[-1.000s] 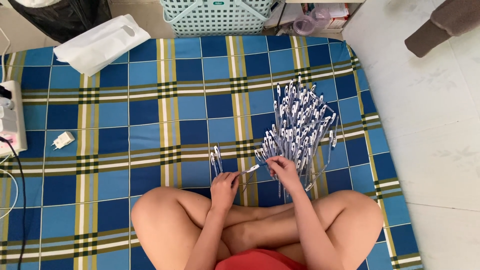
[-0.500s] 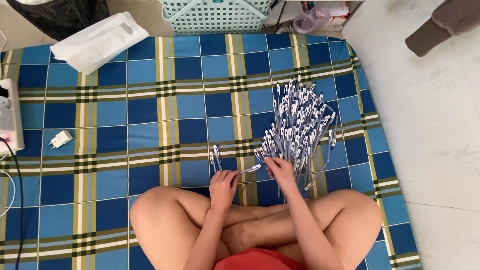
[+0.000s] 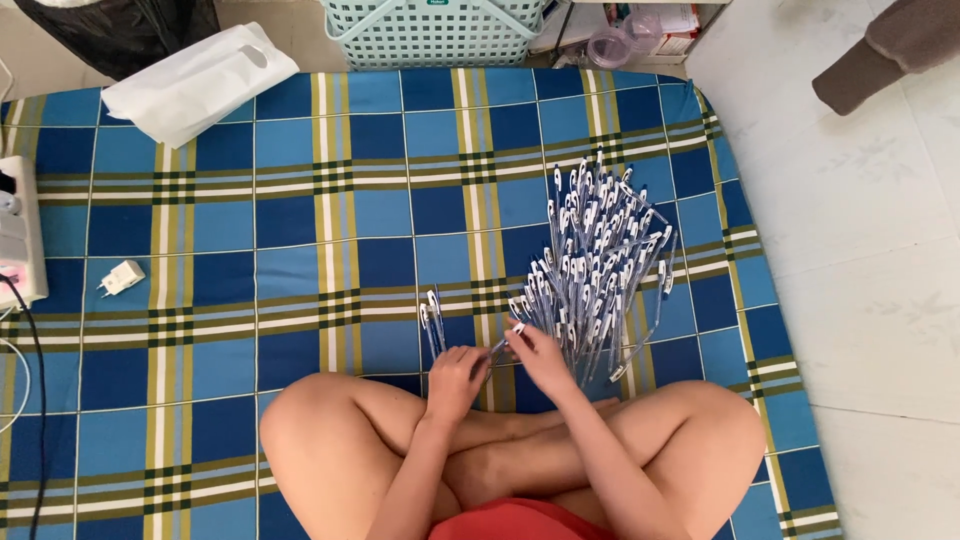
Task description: The person sits cross-legged on a mattress and assembles pens by inserting blue ink cartridges into white pen bodies. They pick up a pen body and a cartridge, insert the cartridge, and place the assembled pen into a clear plastic stand.
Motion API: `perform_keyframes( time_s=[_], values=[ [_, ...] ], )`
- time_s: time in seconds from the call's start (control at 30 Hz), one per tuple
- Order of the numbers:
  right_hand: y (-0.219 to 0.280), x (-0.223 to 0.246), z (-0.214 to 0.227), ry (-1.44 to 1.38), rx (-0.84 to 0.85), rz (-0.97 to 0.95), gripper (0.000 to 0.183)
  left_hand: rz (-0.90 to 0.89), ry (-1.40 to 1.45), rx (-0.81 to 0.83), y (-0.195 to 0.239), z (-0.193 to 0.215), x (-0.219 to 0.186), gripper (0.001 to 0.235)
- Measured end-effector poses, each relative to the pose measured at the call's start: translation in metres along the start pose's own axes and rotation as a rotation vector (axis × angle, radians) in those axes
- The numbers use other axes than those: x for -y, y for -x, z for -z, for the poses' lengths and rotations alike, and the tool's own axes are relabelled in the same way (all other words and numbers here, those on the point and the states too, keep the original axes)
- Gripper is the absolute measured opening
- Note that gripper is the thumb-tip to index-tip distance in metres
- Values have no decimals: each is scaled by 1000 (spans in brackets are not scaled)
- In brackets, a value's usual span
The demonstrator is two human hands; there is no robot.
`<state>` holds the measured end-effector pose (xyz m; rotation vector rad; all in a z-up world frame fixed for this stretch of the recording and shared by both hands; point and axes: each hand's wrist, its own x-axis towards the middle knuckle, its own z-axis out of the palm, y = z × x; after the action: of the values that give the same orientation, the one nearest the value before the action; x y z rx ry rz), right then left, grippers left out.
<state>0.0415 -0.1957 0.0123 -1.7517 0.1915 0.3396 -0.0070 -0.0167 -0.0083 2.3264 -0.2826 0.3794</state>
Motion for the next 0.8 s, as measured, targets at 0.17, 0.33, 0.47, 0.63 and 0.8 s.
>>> perform_keyframes(
  time_s=[0.17, 0.33, 0.47, 0.63, 0.8],
  values=[
    [-3, 52, 27, 195, -174, 83, 37, 90, -132, -54, -4, 5, 4, 16],
    [-38, 64, 83, 497, -330, -17, 71, 468, -282, -241, 1, -3, 41, 22],
    [-50, 71, 93, 653, -332, 35, 63, 631, -250, -190, -2, -12, 48, 25],
    [-58, 32, 45, 632, -243, 120, 49, 671, -380, -169, -5, -27, 62, 30],
    [-59, -3, -31, 667, 138, 107, 28, 773, -108, -190, -10, -17, 64, 10]
  ],
)
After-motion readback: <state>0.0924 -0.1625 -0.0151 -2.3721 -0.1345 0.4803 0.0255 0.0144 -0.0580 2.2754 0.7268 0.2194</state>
